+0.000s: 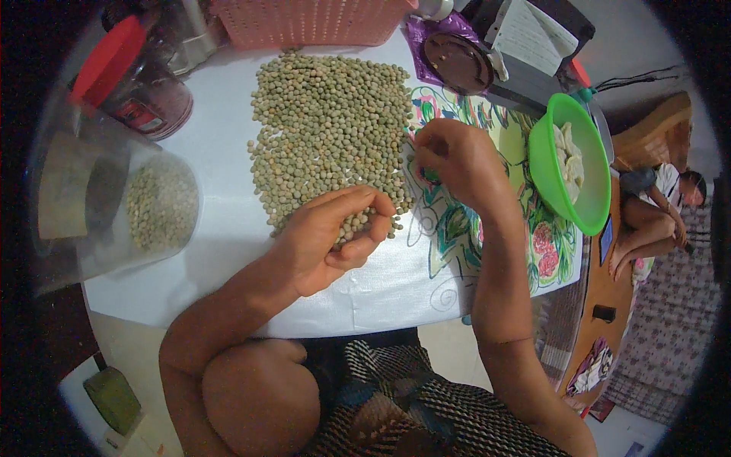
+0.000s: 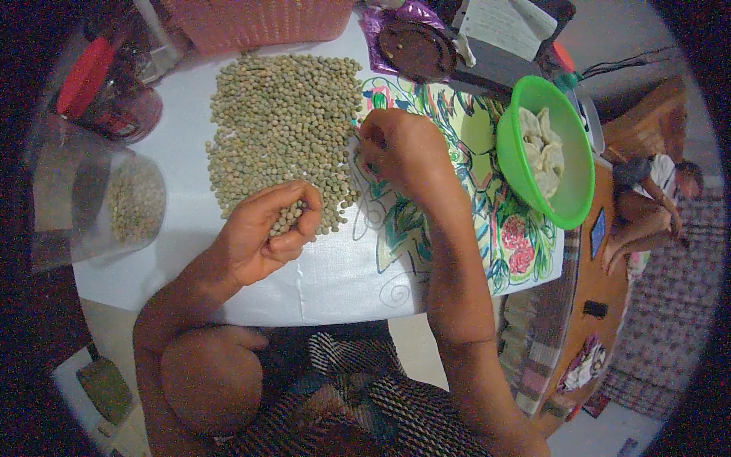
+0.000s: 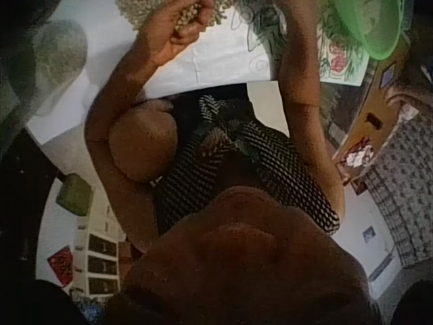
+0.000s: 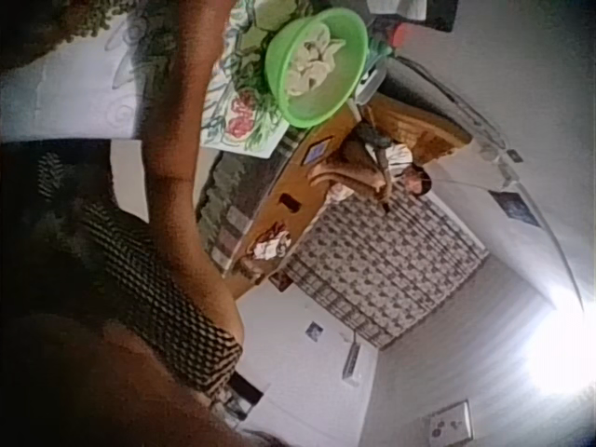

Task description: The person sorts dried beans by hand, picking through a pile on the table and separating individual beans.

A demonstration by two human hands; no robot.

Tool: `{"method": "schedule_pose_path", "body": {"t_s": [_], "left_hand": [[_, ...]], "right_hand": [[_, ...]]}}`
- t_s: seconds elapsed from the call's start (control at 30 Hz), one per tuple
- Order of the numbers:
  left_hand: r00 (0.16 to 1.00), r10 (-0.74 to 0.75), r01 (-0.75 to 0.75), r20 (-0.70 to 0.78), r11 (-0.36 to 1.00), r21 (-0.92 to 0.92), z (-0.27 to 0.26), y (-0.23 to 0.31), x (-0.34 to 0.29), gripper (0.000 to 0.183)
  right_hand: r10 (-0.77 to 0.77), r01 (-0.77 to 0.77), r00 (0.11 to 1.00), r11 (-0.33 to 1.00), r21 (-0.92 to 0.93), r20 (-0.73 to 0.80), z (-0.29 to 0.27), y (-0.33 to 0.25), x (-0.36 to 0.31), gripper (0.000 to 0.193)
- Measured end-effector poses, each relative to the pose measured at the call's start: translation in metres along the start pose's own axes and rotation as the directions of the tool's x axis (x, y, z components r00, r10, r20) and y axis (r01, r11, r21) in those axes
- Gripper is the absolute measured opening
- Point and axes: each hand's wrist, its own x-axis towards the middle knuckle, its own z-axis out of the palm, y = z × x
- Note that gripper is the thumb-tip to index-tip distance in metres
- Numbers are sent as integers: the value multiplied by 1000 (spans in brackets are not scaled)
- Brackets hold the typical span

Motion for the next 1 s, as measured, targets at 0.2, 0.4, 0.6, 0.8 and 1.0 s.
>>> {"method": "schedule_pose_path", "body": {"t_s": [0.2,0.4,0.6,0.8,1.0], "left_hand": [[1000,-5,5,-3,1000,9,1,0,1,23],[1000,-6,6,-16,1000,-5,1,-1,1,22],[1000,-10,10,0,1000,-6,3,0,1,21],[1000,0,0,9,998,-55,-3,-2,-2,23],[1000,-16,18,15,996,-93,-4,-2,1,25]], "right_hand": [[-115,114,993,981,-155,1,5,-4,-1,12],[-114,113,993,959,-261,12,7,-10,-3,10],[-33,46,996,986,161,-82,1,2,-2,6],[-219,59,970,625,778,102,-9,-29,-10,7],[-219,49,969,623,780,113,-9,-23,-7,11]]}}
